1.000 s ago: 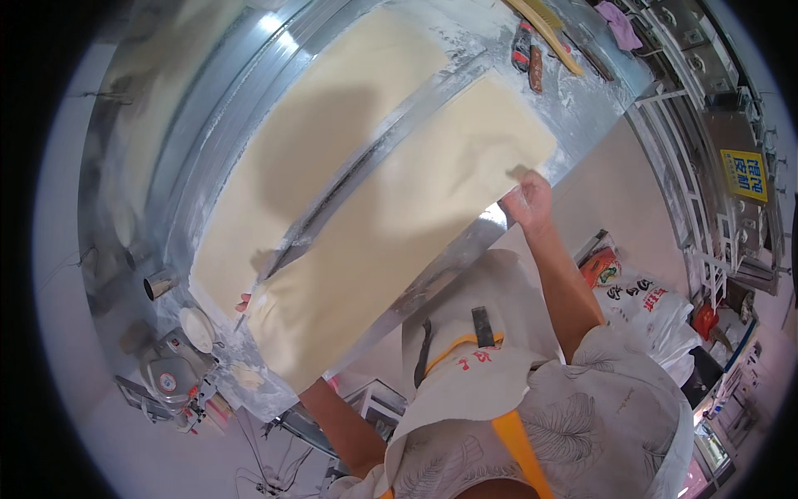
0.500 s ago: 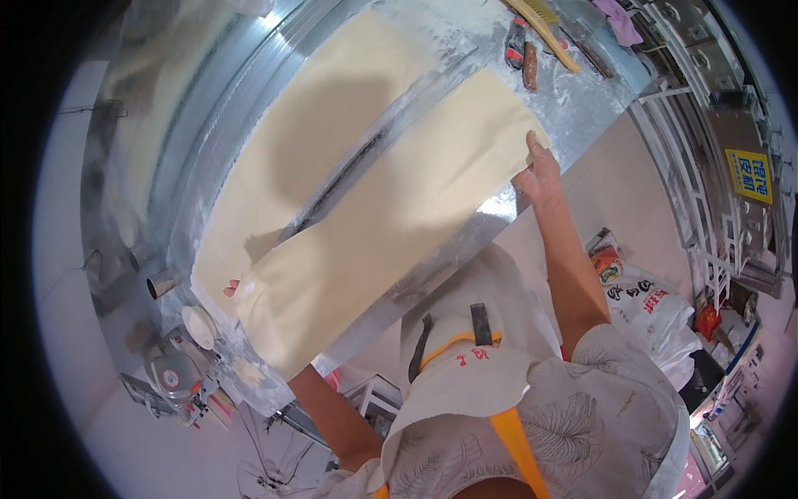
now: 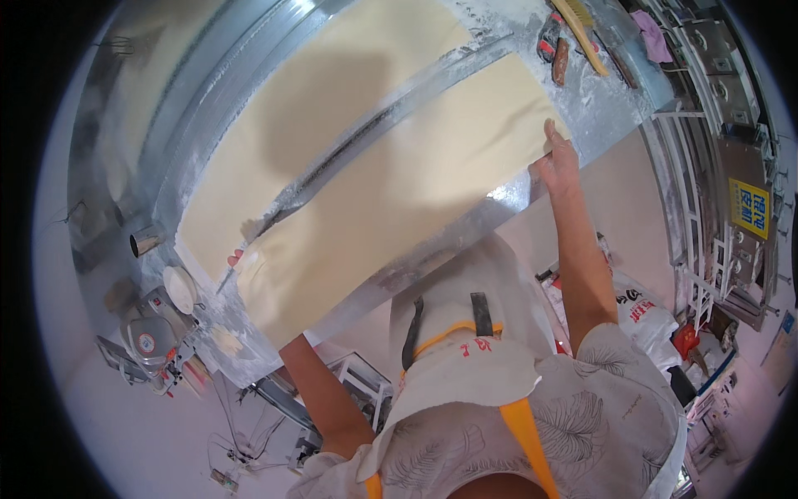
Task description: The person folds a large sheet of dough on a metal table, then uses a brush to sweep flour from the surface. The person repeats the folding and brushing process multiple times.
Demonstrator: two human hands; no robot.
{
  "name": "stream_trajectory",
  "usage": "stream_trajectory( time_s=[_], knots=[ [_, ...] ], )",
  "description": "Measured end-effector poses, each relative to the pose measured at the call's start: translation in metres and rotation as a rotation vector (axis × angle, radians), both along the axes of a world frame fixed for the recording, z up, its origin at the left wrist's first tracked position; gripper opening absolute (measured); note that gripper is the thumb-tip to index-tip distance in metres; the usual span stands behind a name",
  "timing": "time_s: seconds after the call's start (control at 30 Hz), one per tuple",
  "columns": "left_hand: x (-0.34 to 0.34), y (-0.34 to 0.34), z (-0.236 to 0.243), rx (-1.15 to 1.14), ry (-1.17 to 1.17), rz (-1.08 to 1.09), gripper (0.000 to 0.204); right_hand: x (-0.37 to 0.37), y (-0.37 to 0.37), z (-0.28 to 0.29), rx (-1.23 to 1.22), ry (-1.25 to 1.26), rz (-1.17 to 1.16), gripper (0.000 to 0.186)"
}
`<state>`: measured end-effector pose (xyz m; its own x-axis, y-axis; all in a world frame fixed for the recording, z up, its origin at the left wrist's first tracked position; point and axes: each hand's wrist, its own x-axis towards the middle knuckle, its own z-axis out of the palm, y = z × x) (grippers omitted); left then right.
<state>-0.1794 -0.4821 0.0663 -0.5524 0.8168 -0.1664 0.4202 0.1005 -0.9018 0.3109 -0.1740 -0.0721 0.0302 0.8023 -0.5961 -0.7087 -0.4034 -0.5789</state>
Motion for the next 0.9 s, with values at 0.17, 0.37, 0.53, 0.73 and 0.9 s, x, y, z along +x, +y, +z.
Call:
stream_trajectory(
  time_s=[0.17, 0.37, 0.53, 0.73, 0.9],
  knots=[
    [0.022, 0.032, 0.009, -0.391, 0.251, 0.012, 0.062, 0.026, 0.016, 0.0, -0.016, -0.382, 0.111, 0.041],
    [-0.061, -0.051, -0.066, -0.824, 1.689, -0.277, 0.063, 0.043, 0.037, -0.019, 0.107, -0.901, 0.273, 0.029],
    [-0.057, -0.06, -0.063, -1.385, 2.384, -0.366, 0.065, 0.054, 0.048, -0.032, 0.271, -1.223, 0.355, 0.032],
    [-0.011, -0.041, -0.026, -2.541, 2.768, -0.806, 0.063, 0.044, 0.044, -0.012, 0.253, -1.334, 0.399, 0.031],
    [-0.018, -0.041, -0.043, -2.52, 2.631, -0.765, 0.063, 0.056, 0.05, -0.026, 0.259, -1.295, 0.385, 0.029]
  ],
)
